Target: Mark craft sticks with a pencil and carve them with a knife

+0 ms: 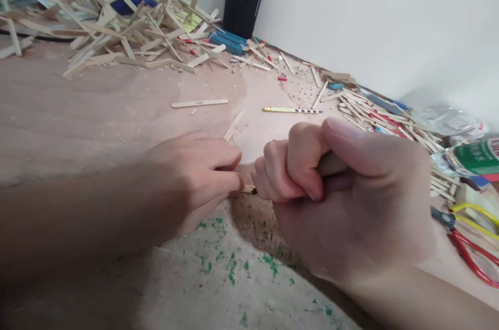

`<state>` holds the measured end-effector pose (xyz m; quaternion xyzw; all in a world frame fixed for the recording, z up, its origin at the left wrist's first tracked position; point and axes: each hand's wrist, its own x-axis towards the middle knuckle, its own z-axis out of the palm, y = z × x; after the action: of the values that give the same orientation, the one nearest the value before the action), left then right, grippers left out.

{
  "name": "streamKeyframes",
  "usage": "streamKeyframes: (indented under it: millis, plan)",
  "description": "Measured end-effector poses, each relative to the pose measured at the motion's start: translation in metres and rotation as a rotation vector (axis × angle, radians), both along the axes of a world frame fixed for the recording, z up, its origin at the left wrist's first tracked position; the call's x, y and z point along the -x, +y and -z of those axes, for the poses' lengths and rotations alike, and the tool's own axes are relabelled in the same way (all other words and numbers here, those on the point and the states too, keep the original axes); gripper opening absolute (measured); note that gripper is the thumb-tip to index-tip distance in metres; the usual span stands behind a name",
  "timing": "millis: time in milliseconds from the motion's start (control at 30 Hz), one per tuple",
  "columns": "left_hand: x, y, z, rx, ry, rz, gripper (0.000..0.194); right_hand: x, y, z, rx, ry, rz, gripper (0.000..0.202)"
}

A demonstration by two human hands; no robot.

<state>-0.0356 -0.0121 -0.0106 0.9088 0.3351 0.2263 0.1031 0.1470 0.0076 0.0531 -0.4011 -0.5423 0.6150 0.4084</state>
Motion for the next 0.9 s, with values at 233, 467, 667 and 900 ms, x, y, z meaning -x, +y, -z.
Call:
streamKeyframes:
  millis: [233,467,667,900]
  plan:
    - [-0.001,0.001,-0.002,-0.02,-0.005,0.005,0.025,0.005,0.003,-0.004,0.027,-0.038,0.068,0.079]
    - [-0.002,0.0,-0.003,-0.013,0.009,0.006,0.025,0.013,0.002,-0.009,0.034,-0.05,0.089,0.087]
    - [-0.001,0.001,-0.001,-0.057,0.012,0.019,0.026,0.02,0.004,-0.008,0.068,-0.003,0.168,0.086]
    - [0.001,0.0,-0.002,-0.022,0.031,0.024,0.026,0.025,0.011,-0.012,0.205,-0.088,0.432,0.081]
